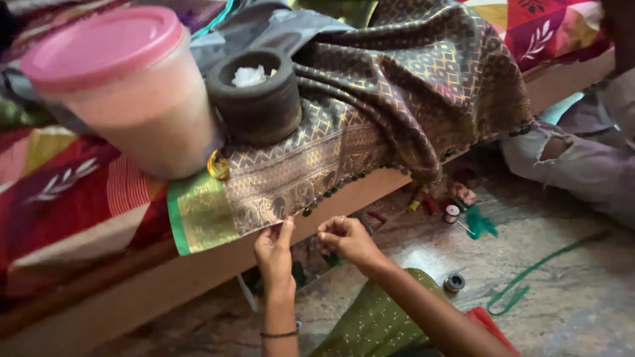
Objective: Finishing the decorative border of a garment by tying and cutting green tassels.
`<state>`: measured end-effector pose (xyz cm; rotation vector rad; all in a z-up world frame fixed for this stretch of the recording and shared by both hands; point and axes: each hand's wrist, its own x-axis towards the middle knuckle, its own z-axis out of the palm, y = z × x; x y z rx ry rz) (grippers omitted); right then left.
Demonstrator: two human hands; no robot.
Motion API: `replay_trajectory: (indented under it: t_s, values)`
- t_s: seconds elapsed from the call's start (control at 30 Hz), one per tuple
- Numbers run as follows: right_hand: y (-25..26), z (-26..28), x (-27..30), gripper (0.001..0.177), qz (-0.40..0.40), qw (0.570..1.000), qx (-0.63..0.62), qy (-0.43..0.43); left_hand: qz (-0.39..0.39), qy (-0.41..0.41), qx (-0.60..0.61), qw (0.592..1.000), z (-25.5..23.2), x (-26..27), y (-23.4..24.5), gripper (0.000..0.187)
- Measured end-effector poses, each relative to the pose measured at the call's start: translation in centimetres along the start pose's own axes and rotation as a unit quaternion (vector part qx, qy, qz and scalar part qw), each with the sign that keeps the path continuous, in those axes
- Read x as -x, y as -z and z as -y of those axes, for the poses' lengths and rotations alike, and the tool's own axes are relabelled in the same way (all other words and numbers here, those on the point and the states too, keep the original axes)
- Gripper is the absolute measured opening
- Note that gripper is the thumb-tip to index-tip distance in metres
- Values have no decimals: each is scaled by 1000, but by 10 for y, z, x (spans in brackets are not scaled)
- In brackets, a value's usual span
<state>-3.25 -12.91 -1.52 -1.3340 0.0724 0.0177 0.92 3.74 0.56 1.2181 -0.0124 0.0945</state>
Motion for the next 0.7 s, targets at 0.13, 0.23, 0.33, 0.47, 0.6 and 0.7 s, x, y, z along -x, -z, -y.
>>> replay_trajectory:
  t_s: [0.13, 0.23, 0.33, 0.47, 0.6, 0.7]
  values:
    - [-2, -2, -4, 6, -2, 1000, -24, -7, -9, 0, -23, 1000, -2, 0, 0, 14]
    - [2, -6, -3, 6, -13, 999, -34, -8, -4, 11, -17, 1000, -1, 0, 2, 13]
    - [5, -7, -2, 6, -12, 1000, -28, 1, -2, 1, -12, 1000, -4, 1, 0, 12]
    - [5, -4, 1, 6, -10, 1000, -19, -4, 0, 19, -29, 999, -12, 7, -7, 11]
    - [10, -5, 1, 7, -8, 999, -33, -8, 29, 9, -45, 999, -4, 4, -12, 12]
    - [12, -3, 1, 7, -8, 1000, -25, -8, 27, 10, -28, 999, -5, 5, -20, 14]
